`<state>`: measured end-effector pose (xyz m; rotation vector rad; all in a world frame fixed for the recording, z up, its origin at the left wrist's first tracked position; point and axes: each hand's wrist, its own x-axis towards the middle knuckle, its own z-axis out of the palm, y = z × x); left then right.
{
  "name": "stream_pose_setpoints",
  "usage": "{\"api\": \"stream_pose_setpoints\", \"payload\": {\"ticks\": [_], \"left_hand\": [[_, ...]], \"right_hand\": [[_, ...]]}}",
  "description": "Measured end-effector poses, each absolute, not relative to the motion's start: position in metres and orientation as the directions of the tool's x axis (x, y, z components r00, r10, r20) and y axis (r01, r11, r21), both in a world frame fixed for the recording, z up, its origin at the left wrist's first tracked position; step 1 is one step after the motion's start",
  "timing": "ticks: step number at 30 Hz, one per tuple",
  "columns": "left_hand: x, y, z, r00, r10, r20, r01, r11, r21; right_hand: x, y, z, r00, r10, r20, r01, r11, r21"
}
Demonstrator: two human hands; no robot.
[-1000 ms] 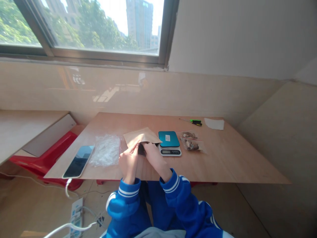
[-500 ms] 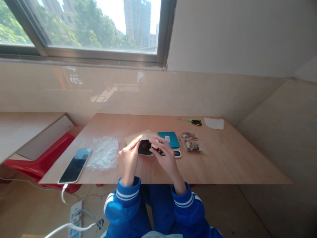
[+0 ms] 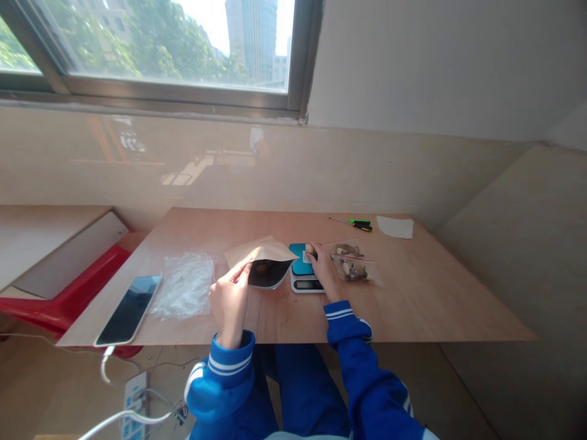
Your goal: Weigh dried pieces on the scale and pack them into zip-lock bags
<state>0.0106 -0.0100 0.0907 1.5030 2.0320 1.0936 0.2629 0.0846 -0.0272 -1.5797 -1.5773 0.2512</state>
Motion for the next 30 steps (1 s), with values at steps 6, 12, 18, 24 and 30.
{"api": "stream_pose_setpoints", "payload": {"ticks": [6, 12, 18, 24, 30], "left_hand": [[0.010, -0.009, 0.090, -0.337, 0.931, 0.143, 0.613, 0.102, 0.784], [0.008, -0.010, 0.090, -0.335, 0.933, 0.135, 0.591, 0.096, 0.801], [0.006, -0.011, 0.088, -0.327, 0.938, 0.112, 0.569, 0.101, 0.816], [0.008, -0.013, 0.086, -0.331, 0.938, 0.101, 0.568, 0.112, 0.815], [0.015, -0.019, 0.082, -0.302, 0.948, 0.104, 0.496, 0.064, 0.866]], "right_hand": [[0.265, 0.079, -0.033, 0.085, 0.891, 0.447, 0.790, 0.212, -0.575], [0.267, 0.086, -0.037, 0.208, 0.885, 0.417, 0.701, 0.163, -0.695], [0.263, 0.088, -0.024, 0.293, 0.869, 0.399, 0.662, 0.117, -0.740], [0.240, 0.026, 0.032, 0.299, 0.694, 0.655, 0.611, 0.388, -0.690], [0.175, -0.019, 0.083, -0.352, 0.766, 0.538, 0.472, 0.642, -0.605]]}}
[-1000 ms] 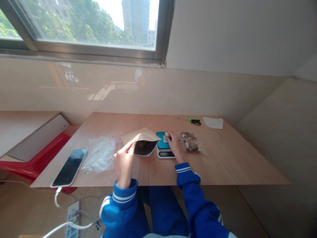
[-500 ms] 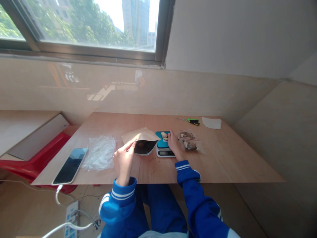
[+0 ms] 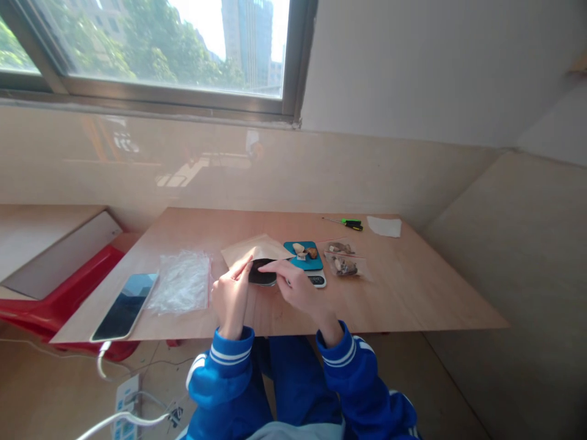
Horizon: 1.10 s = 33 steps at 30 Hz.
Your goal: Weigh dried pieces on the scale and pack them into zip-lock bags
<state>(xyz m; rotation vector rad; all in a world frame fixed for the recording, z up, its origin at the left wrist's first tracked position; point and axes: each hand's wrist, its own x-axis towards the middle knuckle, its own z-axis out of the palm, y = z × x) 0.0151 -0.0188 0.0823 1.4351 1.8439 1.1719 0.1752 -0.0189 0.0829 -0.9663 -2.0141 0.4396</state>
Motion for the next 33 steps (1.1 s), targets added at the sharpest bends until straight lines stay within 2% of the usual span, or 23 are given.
{"api": "stream_pose_setpoints", "payload": {"ticks": [2, 5, 7, 9, 14, 16, 19, 24, 28, 31, 33], "left_hand": [[0.015, -0.021, 0.079, -0.311, 0.946, 0.097, 0.496, 0.075, 0.865], [0.013, -0.025, 0.075, -0.337, 0.935, 0.112, 0.512, 0.082, 0.855], [0.012, -0.028, 0.074, -0.353, 0.929, 0.112, 0.520, 0.096, 0.849], [0.011, -0.030, 0.074, -0.365, 0.925, 0.102, 0.521, 0.113, 0.846], [0.013, -0.035, 0.076, -0.346, 0.934, 0.091, 0.485, 0.095, 0.869], [0.014, -0.037, 0.077, -0.336, 0.937, 0.092, 0.469, 0.081, 0.880], [0.015, -0.037, 0.077, -0.367, 0.926, 0.090, 0.465, 0.099, 0.880], [0.011, -0.032, 0.074, -0.370, 0.923, 0.104, 0.503, 0.105, 0.858], [0.004, -0.027, 0.069, -0.383, 0.915, 0.130, 0.533, 0.103, 0.840], [0.001, -0.024, 0.066, -0.392, 0.909, 0.140, 0.546, 0.107, 0.831], [-0.001, -0.023, 0.066, -0.394, 0.907, 0.147, 0.552, 0.106, 0.827]], "right_hand": [[0.157, -0.013, 0.080, -0.433, 0.796, 0.422, 0.585, 0.605, -0.541], [0.137, 0.003, 0.064, -0.383, 0.887, 0.258, 0.769, 0.461, -0.443], [0.125, 0.016, 0.053, -0.359, 0.910, 0.206, 0.806, 0.414, -0.423], [0.113, 0.029, 0.046, -0.353, 0.910, 0.218, 0.793, 0.415, -0.446], [0.090, 0.052, 0.038, -0.325, 0.887, 0.328, 0.655, 0.462, -0.598], [0.090, 0.054, 0.037, -0.324, 0.875, 0.359, 0.628, 0.483, -0.611], [0.097, 0.049, 0.040, -0.308, 0.863, 0.401, 0.647, 0.499, -0.576], [0.115, 0.022, 0.052, -0.305, 0.927, 0.219, 0.826, 0.372, -0.424], [0.125, -0.006, 0.067, -0.385, 0.899, 0.208, 0.806, 0.438, -0.398], [0.138, -0.025, 0.086, -0.463, 0.841, 0.280, 0.687, 0.540, -0.485], [0.153, -0.036, 0.097, -0.473, 0.813, 0.339, 0.502, 0.565, -0.655]]}}
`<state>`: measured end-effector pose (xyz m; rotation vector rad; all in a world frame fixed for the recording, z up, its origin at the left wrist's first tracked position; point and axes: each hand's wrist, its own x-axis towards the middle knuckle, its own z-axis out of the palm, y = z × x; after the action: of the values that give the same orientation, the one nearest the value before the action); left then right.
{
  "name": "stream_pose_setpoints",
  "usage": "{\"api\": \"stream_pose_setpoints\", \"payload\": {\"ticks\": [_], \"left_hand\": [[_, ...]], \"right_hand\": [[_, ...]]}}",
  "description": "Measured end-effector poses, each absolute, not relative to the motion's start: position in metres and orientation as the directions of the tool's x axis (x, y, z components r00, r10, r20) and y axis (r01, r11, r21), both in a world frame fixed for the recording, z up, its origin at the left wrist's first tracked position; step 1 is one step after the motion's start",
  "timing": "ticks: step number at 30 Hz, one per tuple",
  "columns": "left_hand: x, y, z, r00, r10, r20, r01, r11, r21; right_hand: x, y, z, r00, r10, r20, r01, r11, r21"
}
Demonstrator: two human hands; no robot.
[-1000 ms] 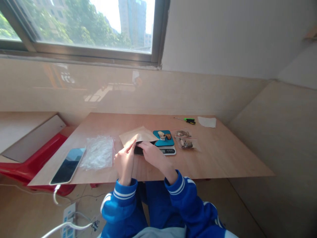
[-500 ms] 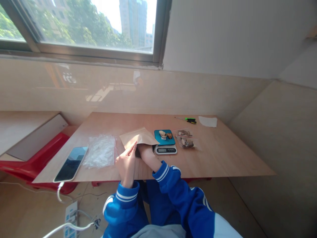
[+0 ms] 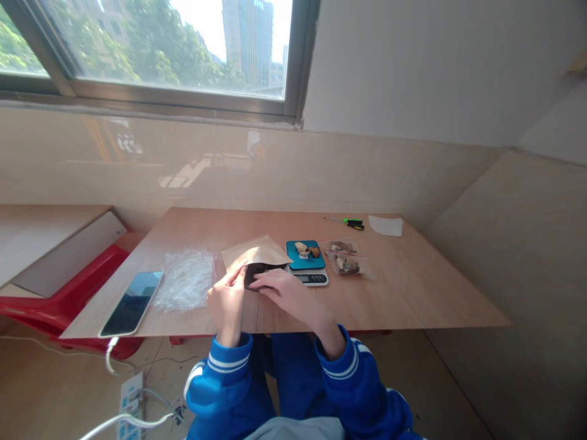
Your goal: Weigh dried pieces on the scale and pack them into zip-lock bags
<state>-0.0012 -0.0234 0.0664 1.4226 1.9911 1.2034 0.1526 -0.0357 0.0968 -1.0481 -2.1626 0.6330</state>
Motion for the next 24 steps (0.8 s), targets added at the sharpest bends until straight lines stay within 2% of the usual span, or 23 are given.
{"api": "stream_pose_setpoints", "payload": {"ticks": [3, 5, 7, 9, 11, 13, 15, 21, 24], "left_hand": [[-0.003, -0.023, 0.068, -0.404, 0.899, 0.169, 0.562, 0.098, 0.821], [-0.003, -0.023, 0.069, -0.419, 0.888, 0.188, 0.565, 0.093, 0.820], [-0.004, -0.024, 0.071, -0.438, 0.876, 0.201, 0.560, 0.091, 0.823], [-0.003, -0.025, 0.072, -0.453, 0.867, 0.208, 0.555, 0.092, 0.827], [-0.003, -0.026, 0.073, -0.456, 0.865, 0.208, 0.554, 0.093, 0.827], [-0.003, -0.026, 0.073, -0.448, 0.869, 0.208, 0.556, 0.089, 0.827], [-0.003, -0.026, 0.072, -0.441, 0.873, 0.206, 0.553, 0.083, 0.829], [-0.007, -0.024, 0.066, -0.460, 0.865, 0.200, 0.536, 0.090, 0.840], [-0.005, -0.024, 0.063, -0.465, 0.863, 0.198, 0.550, 0.106, 0.828]], "right_hand": [[0.186, -0.046, 0.101, -0.358, 0.853, 0.379, 0.110, 0.441, -0.890], [0.211, -0.044, 0.091, -0.198, 0.902, 0.383, -0.083, 0.374, -0.924], [0.233, -0.035, 0.073, -0.033, 0.923, 0.383, -0.122, 0.376, -0.918], [0.247, -0.019, 0.050, 0.070, 0.926, 0.370, -0.008, 0.371, -0.928], [0.253, 0.000, 0.028, 0.109, 0.926, 0.363, 0.229, 0.332, -0.915], [0.252, 0.019, 0.009, 0.107, 0.921, 0.376, 0.471, 0.286, -0.835], [0.249, 0.034, -0.004, 0.093, 0.915, 0.394, 0.594, 0.267, -0.759], [0.237, 0.030, -0.002, 0.107, 0.877, 0.468, 0.706, 0.265, -0.657], [0.218, 0.000, 0.026, 0.124, 0.793, 0.596, 0.657, 0.385, -0.648]]}}
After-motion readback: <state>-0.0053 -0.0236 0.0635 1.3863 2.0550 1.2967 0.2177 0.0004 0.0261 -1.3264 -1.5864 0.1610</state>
